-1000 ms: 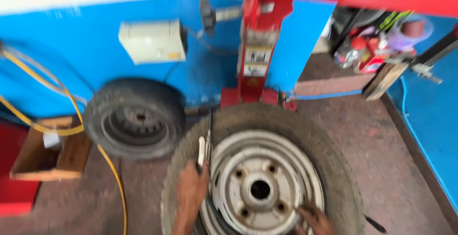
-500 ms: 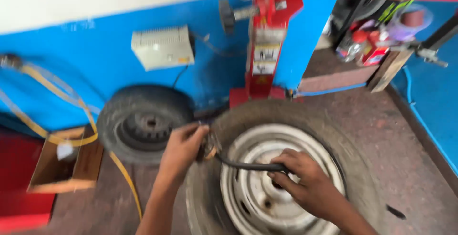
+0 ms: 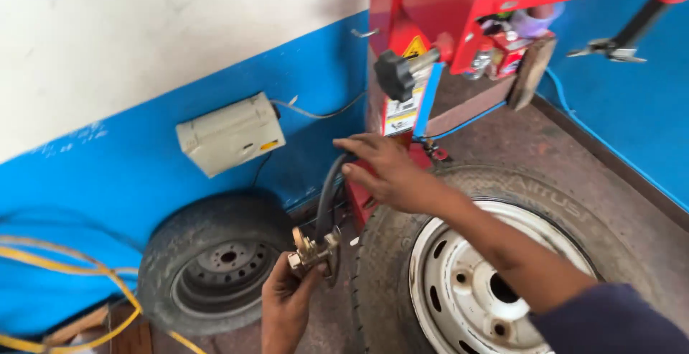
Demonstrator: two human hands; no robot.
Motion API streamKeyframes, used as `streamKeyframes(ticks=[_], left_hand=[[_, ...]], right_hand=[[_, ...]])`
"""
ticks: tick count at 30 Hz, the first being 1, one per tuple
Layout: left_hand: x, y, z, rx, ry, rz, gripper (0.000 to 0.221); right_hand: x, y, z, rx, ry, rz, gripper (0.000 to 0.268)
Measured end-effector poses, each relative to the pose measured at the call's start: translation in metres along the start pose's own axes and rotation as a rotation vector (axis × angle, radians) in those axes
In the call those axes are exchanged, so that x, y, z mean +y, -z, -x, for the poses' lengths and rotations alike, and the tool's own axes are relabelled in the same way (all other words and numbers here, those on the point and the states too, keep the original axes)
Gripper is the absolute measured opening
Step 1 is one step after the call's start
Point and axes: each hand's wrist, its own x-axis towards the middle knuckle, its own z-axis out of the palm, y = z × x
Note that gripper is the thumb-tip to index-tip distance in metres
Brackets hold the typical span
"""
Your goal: Repair a puncture or prepare a tire for mounting on a rim.
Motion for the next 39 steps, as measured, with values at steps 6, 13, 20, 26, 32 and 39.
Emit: streamKeyframes(ticks=[6, 13, 20, 26, 32, 39], left_hand=[[0.017, -0.026, -0.051, 0.18, -0.214, -0.088, 0.019], [0.062, -0.039, -0.114, 0.248, -0.317, -0.067, 0.014], [0.067, -0.043, -0.199, 0.17, -0.23, -0.046, 0.015], [0.05, -0.034, -0.295, 0.081, -0.253, -0.031, 0.012], [0.039, -0.031, -0.372, -0.023, -0.267, -0.042, 0.014], [0.048, -0.048, -0.41, -0.112, -0.217, -0.176, 0.023]], right_hand=[[-0.004, 0.006, 0.019, 0.071, -0.137, 0.037, 0.073], [0.071, -0.045, 0.184, -0.03, -0.479, -0.084, 0.062], [0.297, -0.169, 0.456, -0.184, -1.015, -0.17, 0.065], [0.157, -0.176, 0.31, 0.153, -1.032, 0.039, 0.058], [0.078, -0.171, 0.118, 0.233, -0.899, 0.014, 0.051], [0.055, -0.166, 0.04, 0.153, -0.971, -0.048, 0.049]])
